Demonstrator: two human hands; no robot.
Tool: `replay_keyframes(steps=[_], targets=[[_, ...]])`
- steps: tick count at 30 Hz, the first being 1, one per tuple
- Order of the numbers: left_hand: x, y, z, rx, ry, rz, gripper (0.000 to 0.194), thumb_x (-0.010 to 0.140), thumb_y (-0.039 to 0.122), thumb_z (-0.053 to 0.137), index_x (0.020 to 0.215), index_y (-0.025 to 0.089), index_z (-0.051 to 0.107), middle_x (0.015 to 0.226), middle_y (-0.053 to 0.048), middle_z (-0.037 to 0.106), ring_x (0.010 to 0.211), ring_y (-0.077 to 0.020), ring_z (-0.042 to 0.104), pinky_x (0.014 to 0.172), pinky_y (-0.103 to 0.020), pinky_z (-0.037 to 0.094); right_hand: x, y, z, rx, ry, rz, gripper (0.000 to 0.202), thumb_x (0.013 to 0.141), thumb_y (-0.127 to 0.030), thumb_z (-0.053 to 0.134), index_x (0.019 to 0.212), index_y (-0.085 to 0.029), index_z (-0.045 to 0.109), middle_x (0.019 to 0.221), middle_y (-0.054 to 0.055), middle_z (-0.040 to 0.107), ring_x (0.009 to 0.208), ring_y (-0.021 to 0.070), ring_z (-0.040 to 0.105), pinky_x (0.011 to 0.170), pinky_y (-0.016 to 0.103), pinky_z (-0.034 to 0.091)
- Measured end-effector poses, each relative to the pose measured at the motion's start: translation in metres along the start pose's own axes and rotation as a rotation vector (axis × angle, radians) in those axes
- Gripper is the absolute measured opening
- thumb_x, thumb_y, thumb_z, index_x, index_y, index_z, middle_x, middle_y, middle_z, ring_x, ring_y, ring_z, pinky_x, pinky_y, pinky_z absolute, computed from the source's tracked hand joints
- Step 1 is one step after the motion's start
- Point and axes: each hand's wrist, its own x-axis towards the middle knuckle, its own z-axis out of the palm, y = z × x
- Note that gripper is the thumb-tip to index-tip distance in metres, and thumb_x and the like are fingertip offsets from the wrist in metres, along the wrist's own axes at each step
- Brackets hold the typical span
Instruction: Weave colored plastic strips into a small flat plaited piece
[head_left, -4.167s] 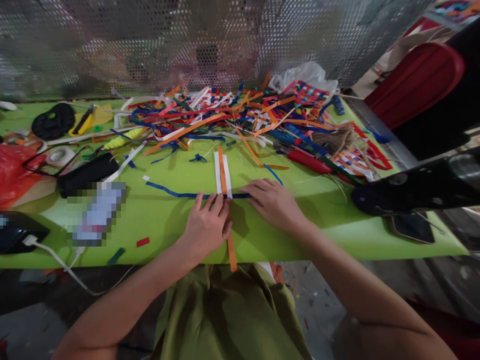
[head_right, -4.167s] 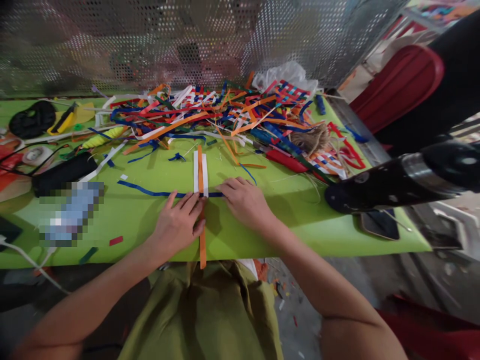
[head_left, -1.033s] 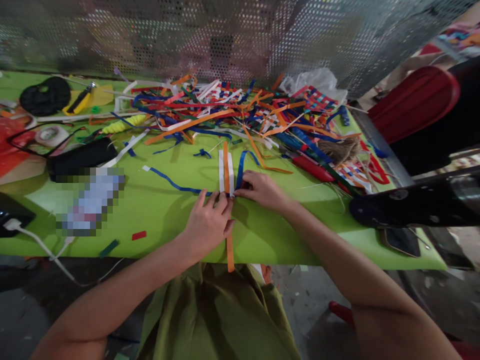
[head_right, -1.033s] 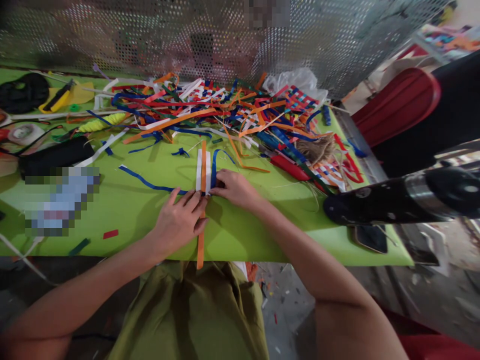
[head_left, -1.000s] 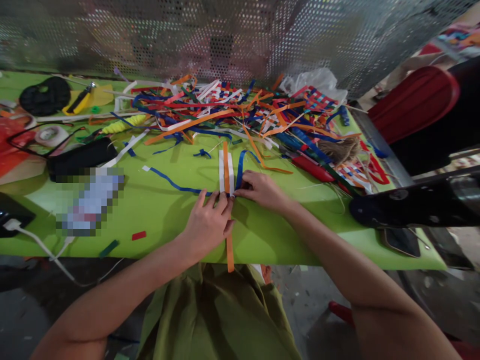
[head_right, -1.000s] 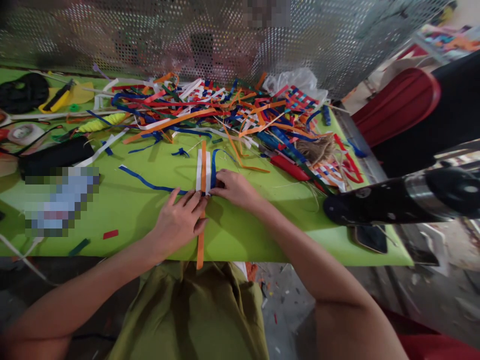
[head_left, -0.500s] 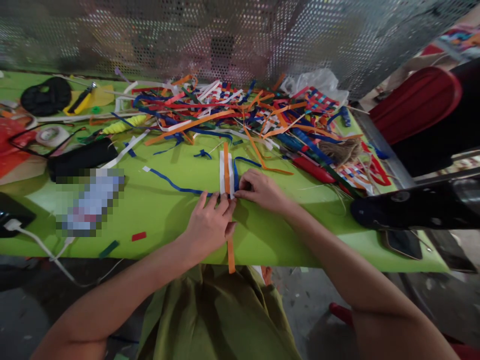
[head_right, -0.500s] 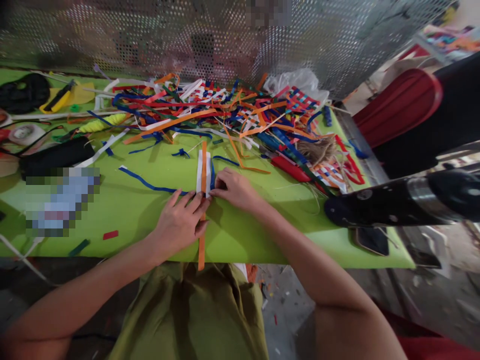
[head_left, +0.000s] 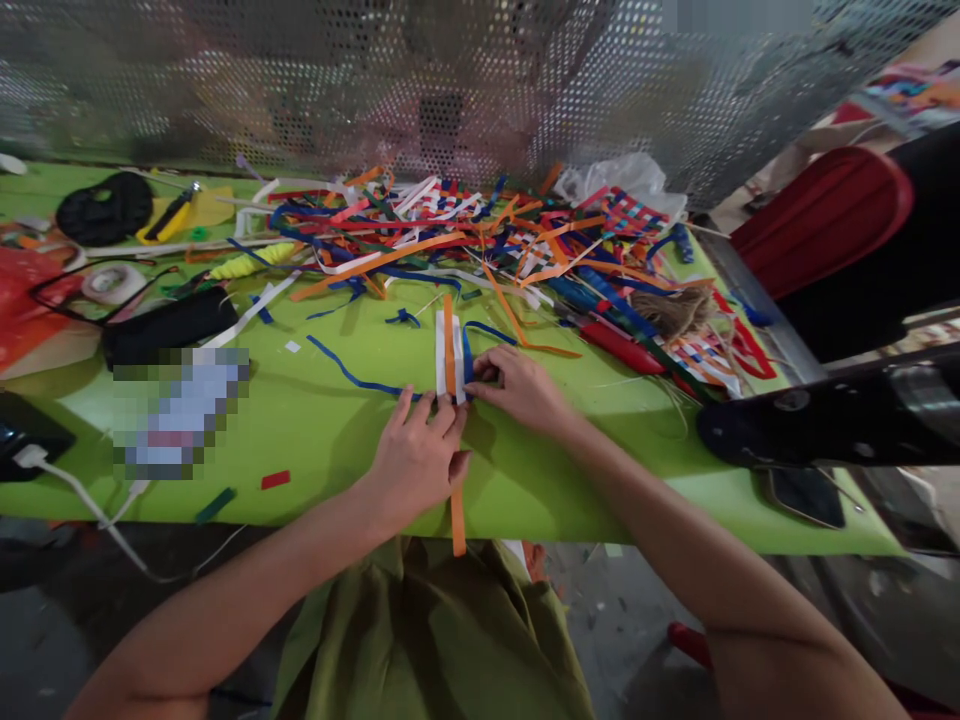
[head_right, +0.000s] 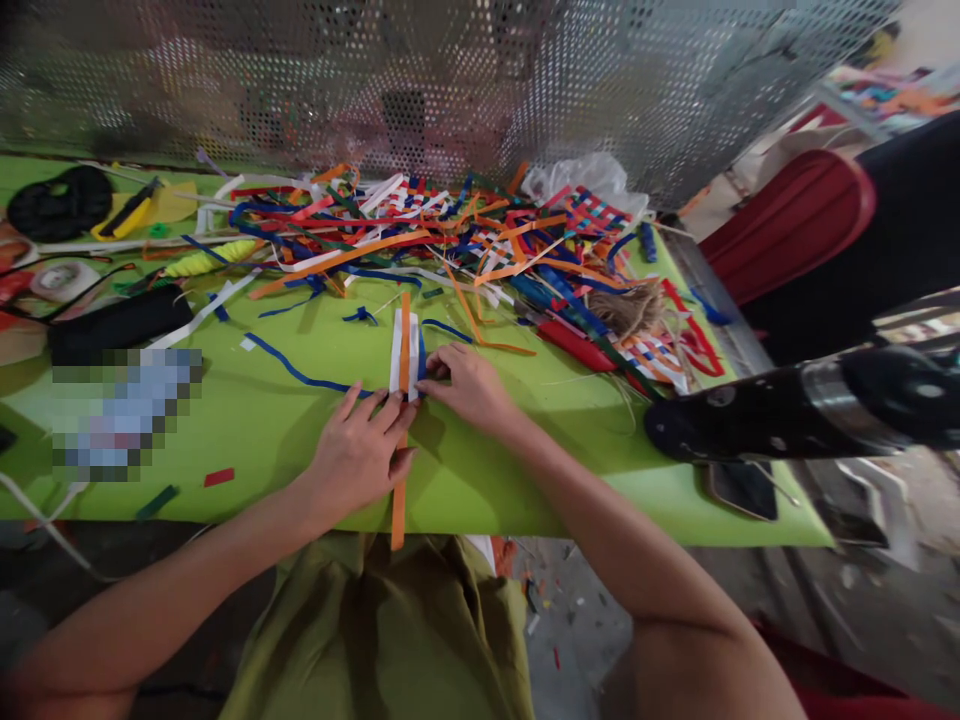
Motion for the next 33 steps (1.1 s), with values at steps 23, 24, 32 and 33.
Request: replay_keyframes(steps=[23, 24, 32, 33], targets=[[0.000, 0.002, 0.002, -0.021, 0.016, -0.013, 0.049, 0.092, 0.031, 0.053, 0.136, 0.011, 0.060, 0.133, -0.015, 0.065, 0.122, -0.0320, 0.058, 0.115, -0.056, 0.035, 0.066, 0.023, 0.014, 0.280, 0.153, 0.025, 0.043, 0.078, -0.017, 0.068, 0.120, -0.022, 0.068, 0.077, 0.000, 0.062, 0.073, 0.0171, 0.059, 0.075, 0.034, 0.052], [0.000, 0.002, 0.002, -0.022, 0.017, -0.014, 0.049, 0.092, 0.031, 0.053, 0.136, 0.011, 0.060, 0.133, -0.015, 0.065, 0.122, -0.0320, 0.058, 0.115, -0.056, 0.035, 0.065, 0.025, 0.013, 0.178, 0.156, 0.007, 0.044, 0.078, -0.017, 0.068, 0.122, -0.022, 0.068, 0.081, 0.001, 0.064, 0.075, 0.0184, 0.060, 0.077, 0.035, 0.052], [0.000, 0.001, 0.000, -0.017, -0.007, -0.013, 0.050, 0.094, 0.032, 0.051, 0.139, 0.010, 0.058, 0.134, -0.015, 0.064, 0.123, -0.0323, 0.058, 0.117, -0.057, 0.032, 0.053, 0.020, 0.004, -0.260, 0.203, -0.025, 0.058, 0.087, -0.034, 0.066, 0.141, -0.017, 0.054, 0.135, 0.018, 0.056, 0.123, 0.0346, 0.053, 0.099, 0.051, 0.048], [0.000, 0.001, 0.000, -0.017, -0.008, -0.015, 0.050, 0.094, 0.033, 0.050, 0.138, 0.010, 0.058, 0.134, -0.015, 0.064, 0.123, -0.0323, 0.058, 0.117, -0.057, 0.032, 0.052, 0.018, 0.005, -0.321, 0.178, -0.030, 0.051, 0.090, -0.036, 0.063, 0.137, -0.019, 0.058, 0.137, 0.017, 0.056, 0.127, 0.0360, 0.051, 0.101, 0.053, 0.045]])
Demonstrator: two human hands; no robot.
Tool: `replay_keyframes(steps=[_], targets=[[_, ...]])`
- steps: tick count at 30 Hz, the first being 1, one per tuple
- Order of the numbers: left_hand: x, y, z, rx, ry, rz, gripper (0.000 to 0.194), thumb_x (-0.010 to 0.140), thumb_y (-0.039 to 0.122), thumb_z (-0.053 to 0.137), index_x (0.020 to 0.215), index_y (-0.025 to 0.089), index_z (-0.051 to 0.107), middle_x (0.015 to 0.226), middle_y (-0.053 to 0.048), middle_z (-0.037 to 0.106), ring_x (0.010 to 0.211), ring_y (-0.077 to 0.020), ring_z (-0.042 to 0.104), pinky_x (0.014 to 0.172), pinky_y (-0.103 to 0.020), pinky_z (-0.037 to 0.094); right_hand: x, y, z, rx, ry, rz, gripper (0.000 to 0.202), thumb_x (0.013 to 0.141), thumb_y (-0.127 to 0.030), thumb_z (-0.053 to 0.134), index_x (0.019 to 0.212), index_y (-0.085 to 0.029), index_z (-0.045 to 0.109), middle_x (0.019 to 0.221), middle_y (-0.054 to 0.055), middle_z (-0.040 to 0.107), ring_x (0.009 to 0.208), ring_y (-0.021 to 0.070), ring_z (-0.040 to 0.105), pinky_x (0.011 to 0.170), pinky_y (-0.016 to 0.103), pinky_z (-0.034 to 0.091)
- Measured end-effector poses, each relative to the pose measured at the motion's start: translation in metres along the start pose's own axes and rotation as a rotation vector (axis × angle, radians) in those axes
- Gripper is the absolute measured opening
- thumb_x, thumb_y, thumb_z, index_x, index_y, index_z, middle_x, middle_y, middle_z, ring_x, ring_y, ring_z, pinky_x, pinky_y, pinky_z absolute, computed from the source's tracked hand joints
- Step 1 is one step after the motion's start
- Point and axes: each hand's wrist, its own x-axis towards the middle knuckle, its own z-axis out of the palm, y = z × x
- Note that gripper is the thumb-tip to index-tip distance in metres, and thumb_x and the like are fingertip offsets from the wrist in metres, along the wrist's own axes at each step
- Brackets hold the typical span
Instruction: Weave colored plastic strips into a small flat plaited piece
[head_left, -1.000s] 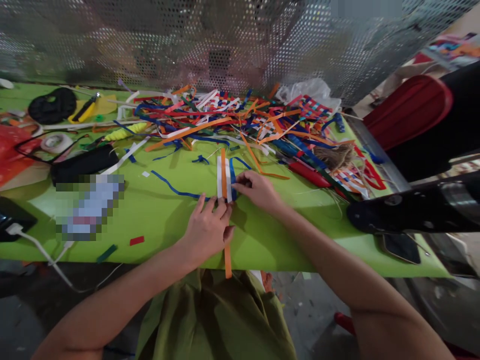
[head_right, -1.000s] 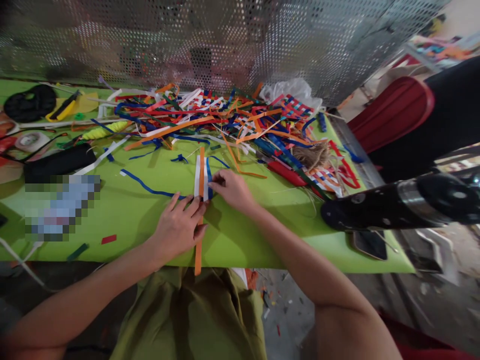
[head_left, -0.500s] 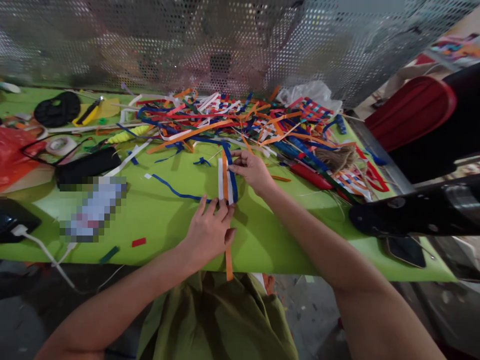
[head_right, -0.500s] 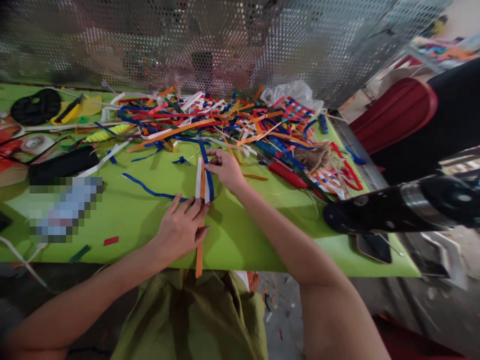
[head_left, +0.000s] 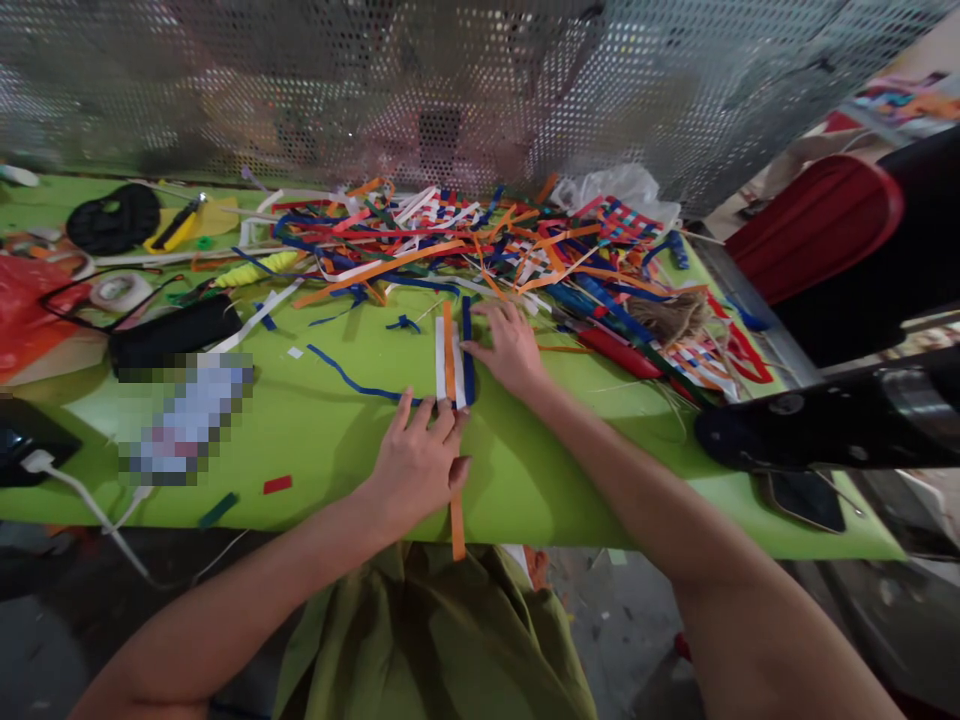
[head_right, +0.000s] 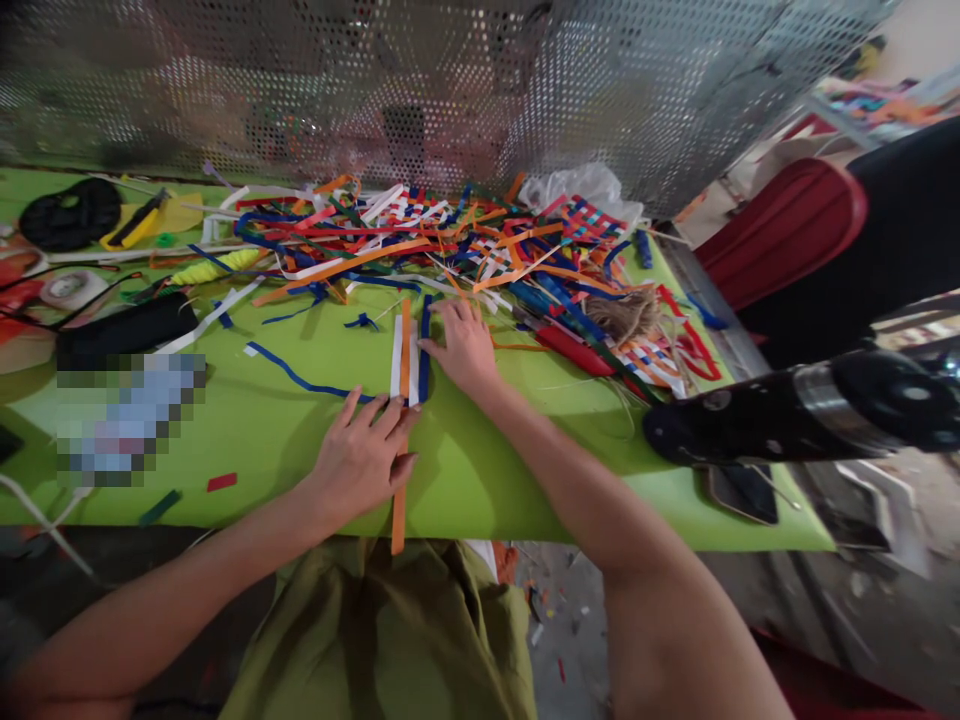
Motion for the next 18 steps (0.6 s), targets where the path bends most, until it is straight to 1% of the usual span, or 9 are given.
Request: replay_keyframes(steps=[1, 3, 6, 9, 11, 14, 18], targets=[[0.000, 0.000, 0.000, 0.000, -0.002, -0.001, 0.050, 0.094, 0.033, 0.050, 0.138, 0.011, 0.058, 0.134, -0.015, 0.064, 0.123, -0.0323, 0.058, 0.117, -0.057, 0.032, -0.002, -0.003, -0.001, -0.059, -0.031, -0.018, 0.045, 0.093, -0.036, 0.058, 0.135, -0.020, 0.061, 0.140, 0.016, 0.057, 0.129, 0.0369, 0.049, 0.103, 0.055, 0.043], [0.000, 0.000, 0.000, 0.000, -0.009, 0.000, 0.050, 0.094, 0.033, 0.051, 0.138, 0.010, 0.058, 0.134, -0.015, 0.064, 0.123, -0.0325, 0.057, 0.117, -0.057, 0.032, -0.007, -0.009, -0.001, -0.159, -0.084, -0.057, 0.043, 0.098, -0.035, 0.047, 0.136, -0.021, 0.061, 0.147, 0.013, 0.055, 0.132, 0.0373, 0.046, 0.107, 0.057, 0.039], [0.000, 0.000, -0.001, -0.001, -0.017, 0.003, 0.050, 0.094, 0.033, 0.051, 0.138, 0.010, 0.058, 0.134, -0.016, 0.064, 0.124, -0.0329, 0.057, 0.117, -0.057, 0.032, -0.014, -0.016, -0.001, -0.251, -0.121, -0.094, 0.052, 0.102, -0.035, 0.036, 0.148, -0.018, 0.050, 0.156, 0.011, 0.046, 0.139, 0.0352, 0.041, 0.114, 0.057, 0.031], [0.000, 0.000, -0.001, 0.003, -0.013, 0.003, 0.050, 0.094, 0.033, 0.051, 0.138, 0.010, 0.058, 0.133, -0.015, 0.064, 0.124, -0.0329, 0.057, 0.117, -0.057, 0.032, -0.018, -0.019, -0.003, -0.280, -0.156, -0.082, 0.057, 0.102, -0.037, 0.032, 0.153, -0.014, 0.043, 0.159, 0.012, 0.042, 0.144, 0.0328, 0.038, 0.118, 0.055, 0.026], [0.000, 0.000, -0.001, 0.009, -0.005, 0.003, 0.050, 0.094, 0.033, 0.051, 0.138, 0.010, 0.058, 0.133, -0.015, 0.064, 0.123, -0.0328, 0.057, 0.117, -0.057, 0.032, -0.019, -0.020, -0.004, -0.274, -0.184, -0.061, 0.058, 0.103, -0.039, 0.031, 0.154, -0.014, 0.041, 0.160, 0.012, 0.041, 0.145, 0.0317, 0.037, 0.119, 0.053, 0.025], [0.000, 0.000, -0.001, 0.010, 0.003, 0.005, 0.050, 0.094, 0.032, 0.051, 0.138, 0.010, 0.058, 0.134, -0.015, 0.064, 0.123, -0.0325, 0.057, 0.117, -0.057, 0.031, -0.021, -0.020, -0.004, -0.271, -0.212, -0.054, 0.062, 0.103, -0.046, 0.029, 0.155, -0.013, 0.038, 0.161, 0.013, 0.037, 0.147, 0.0317, 0.035, 0.119, 0.051, 0.027], [0.000, 0.000, -0.001, 0.014, -0.007, 0.005, 0.050, 0.094, 0.032, 0.051, 0.139, 0.010, 0.057, 0.135, -0.015, 0.063, 0.124, -0.0327, 0.056, 0.117, -0.057, 0.031, -0.024, -0.022, -0.003, -0.287, -0.211, -0.073, 0.067, 0.103, -0.051, 0.024, 0.157, -0.013, 0.033, 0.162, 0.015, 0.034, 0.148, 0.0326, 0.033, 0.120, 0.054, 0.024]])
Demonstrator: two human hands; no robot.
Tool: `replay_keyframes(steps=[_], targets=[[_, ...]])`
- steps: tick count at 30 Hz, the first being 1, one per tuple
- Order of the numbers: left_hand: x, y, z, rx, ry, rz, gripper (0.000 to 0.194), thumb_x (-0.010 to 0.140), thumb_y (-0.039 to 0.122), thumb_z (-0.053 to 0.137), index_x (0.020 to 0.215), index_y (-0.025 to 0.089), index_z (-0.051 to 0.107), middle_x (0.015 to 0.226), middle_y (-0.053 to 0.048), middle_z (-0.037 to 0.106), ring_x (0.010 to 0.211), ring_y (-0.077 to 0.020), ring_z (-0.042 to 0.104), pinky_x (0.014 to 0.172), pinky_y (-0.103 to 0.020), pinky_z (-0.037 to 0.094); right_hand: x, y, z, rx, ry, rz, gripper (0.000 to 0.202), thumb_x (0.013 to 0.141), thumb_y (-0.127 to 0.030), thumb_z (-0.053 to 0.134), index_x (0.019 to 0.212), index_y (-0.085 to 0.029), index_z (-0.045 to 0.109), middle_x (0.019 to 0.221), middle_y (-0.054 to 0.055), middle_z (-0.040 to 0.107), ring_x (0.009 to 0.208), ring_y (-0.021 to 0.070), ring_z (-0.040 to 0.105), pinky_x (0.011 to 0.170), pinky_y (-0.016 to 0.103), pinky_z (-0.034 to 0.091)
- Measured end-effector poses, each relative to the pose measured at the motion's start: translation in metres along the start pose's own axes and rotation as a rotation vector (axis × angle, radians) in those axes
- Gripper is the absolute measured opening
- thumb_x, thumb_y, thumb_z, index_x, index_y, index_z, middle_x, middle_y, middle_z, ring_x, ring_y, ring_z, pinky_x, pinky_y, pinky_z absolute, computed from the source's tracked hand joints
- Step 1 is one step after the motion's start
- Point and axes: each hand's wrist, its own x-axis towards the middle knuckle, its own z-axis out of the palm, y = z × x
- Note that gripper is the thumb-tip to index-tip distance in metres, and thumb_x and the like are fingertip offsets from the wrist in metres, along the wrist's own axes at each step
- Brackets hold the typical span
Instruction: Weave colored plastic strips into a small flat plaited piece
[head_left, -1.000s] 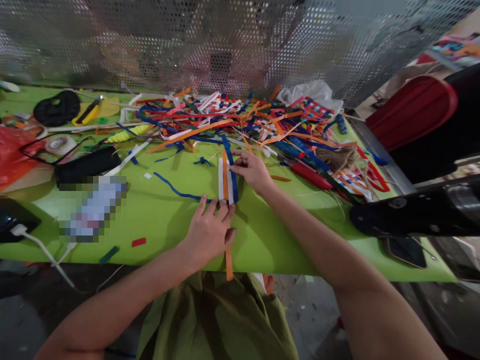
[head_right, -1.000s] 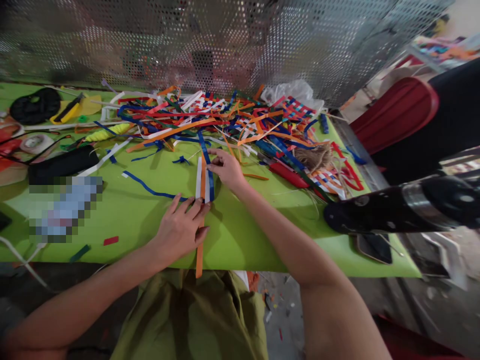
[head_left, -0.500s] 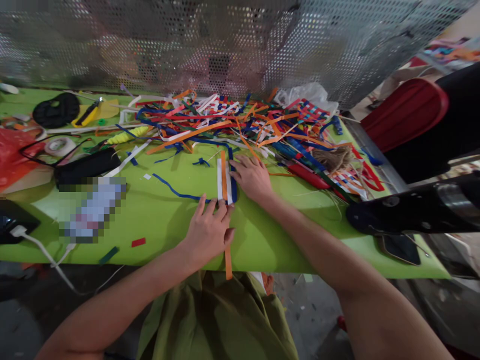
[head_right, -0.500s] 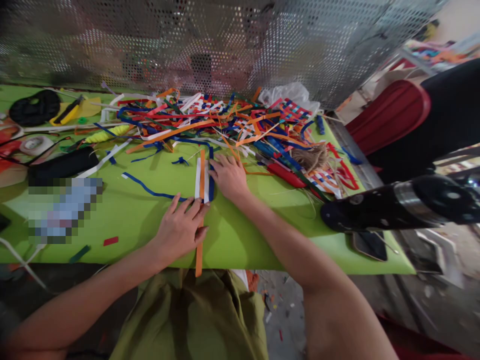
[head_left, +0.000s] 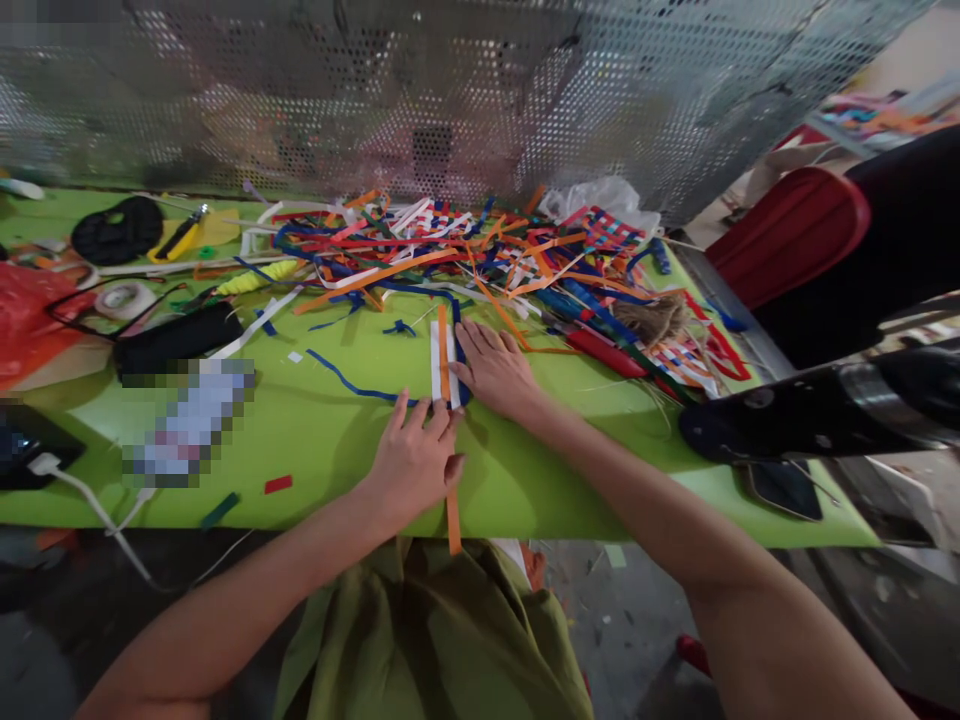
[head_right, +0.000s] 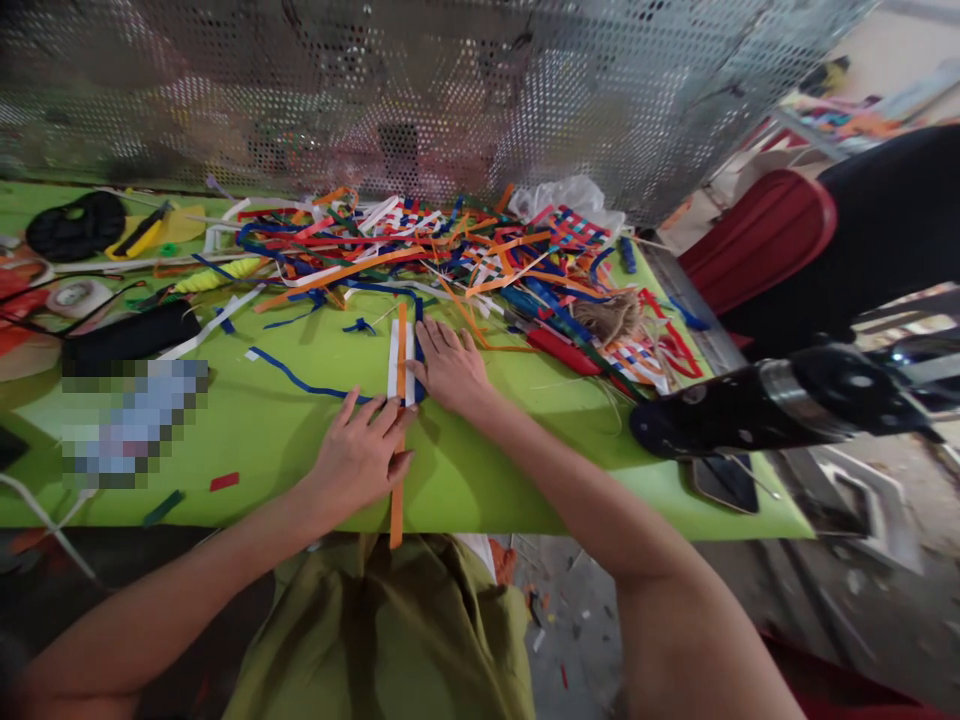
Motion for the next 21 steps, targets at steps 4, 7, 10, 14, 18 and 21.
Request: replay_keyframes(steps=[4, 7, 10, 14, 18, 21], targets=[[-0.001, 0.000, 0.001, -0.001, -0.004, -0.008, 0.051, 0.095, 0.032, 0.050, 0.142, 0.013, 0.054, 0.135, -0.014, 0.063, 0.124, -0.0317, 0.056, 0.117, -0.056, 0.031, 0.000, -0.003, -0.001, -0.021, -0.024, 0.006, 0.068, 0.103, -0.050, 0.023, 0.157, -0.010, 0.033, 0.162, 0.015, 0.034, 0.148, 0.0337, 0.033, 0.121, 0.056, 0.022], [-0.001, 0.000, 0.002, 0.001, 0.012, -0.008, 0.053, 0.096, 0.033, 0.050, 0.144, 0.013, 0.052, 0.134, -0.014, 0.063, 0.123, -0.0312, 0.056, 0.116, -0.056, 0.031, 0.000, -0.004, -0.002, -0.018, -0.012, 0.011, 0.067, 0.103, -0.050, 0.023, 0.157, -0.011, 0.034, 0.162, 0.015, 0.035, 0.147, 0.0342, 0.034, 0.121, 0.056, 0.022], [0.001, 0.000, 0.002, 0.007, 0.030, -0.011, 0.052, 0.095, 0.035, 0.052, 0.141, 0.012, 0.054, 0.131, -0.014, 0.064, 0.121, -0.0309, 0.056, 0.116, -0.055, 0.032, -0.001, -0.005, -0.001, -0.012, 0.017, 0.014, 0.065, 0.103, -0.050, 0.025, 0.156, -0.014, 0.035, 0.161, 0.015, 0.038, 0.147, 0.0337, 0.035, 0.120, 0.057, 0.023], [0.003, 0.000, 0.000, 0.006, 0.030, -0.020, 0.048, 0.094, 0.034, 0.054, 0.137, 0.012, 0.057, 0.127, -0.013, 0.066, 0.117, -0.0306, 0.058, 0.115, -0.055, 0.033, -0.002, -0.007, -0.001, -0.007, 0.052, 0.027, 0.063, 0.102, -0.047, 0.030, 0.155, -0.013, 0.038, 0.160, 0.014, 0.038, 0.145, 0.0323, 0.037, 0.119, 0.053, 0.026], [0.003, 0.001, 0.000, 0.020, 0.029, -0.026, 0.047, 0.095, 0.033, 0.053, 0.136, 0.012, 0.058, 0.123, -0.014, 0.067, 0.115, -0.0302, 0.059, 0.115, -0.055, 0.033, -0.005, -0.007, -0.010, 0.030, 0.094, 0.016, 0.060, 0.103, -0.043, 0.031, 0.154, -0.014, 0.040, 0.161, 0.012, 0.037, 0.145, 0.0306, 0.038, 0.118, 0.048, 0.029], [0.003, 0.002, 0.003, 0.042, 0.043, -0.028, 0.046, 0.095, 0.034, 0.053, 0.136, 0.013, 0.059, 0.123, -0.014, 0.067, 0.115, -0.0300, 0.060, 0.114, -0.055, 0.034, -0.017, -0.004, -0.028, 0.085, 0.152, 0.008, 0.059, 0.103, -0.044, 0.031, 0.155, -0.017, 0.039, 0.163, 0.009, 0.035, 0.146, 0.0298, 0.036, 0.118, 0.048, 0.030]])
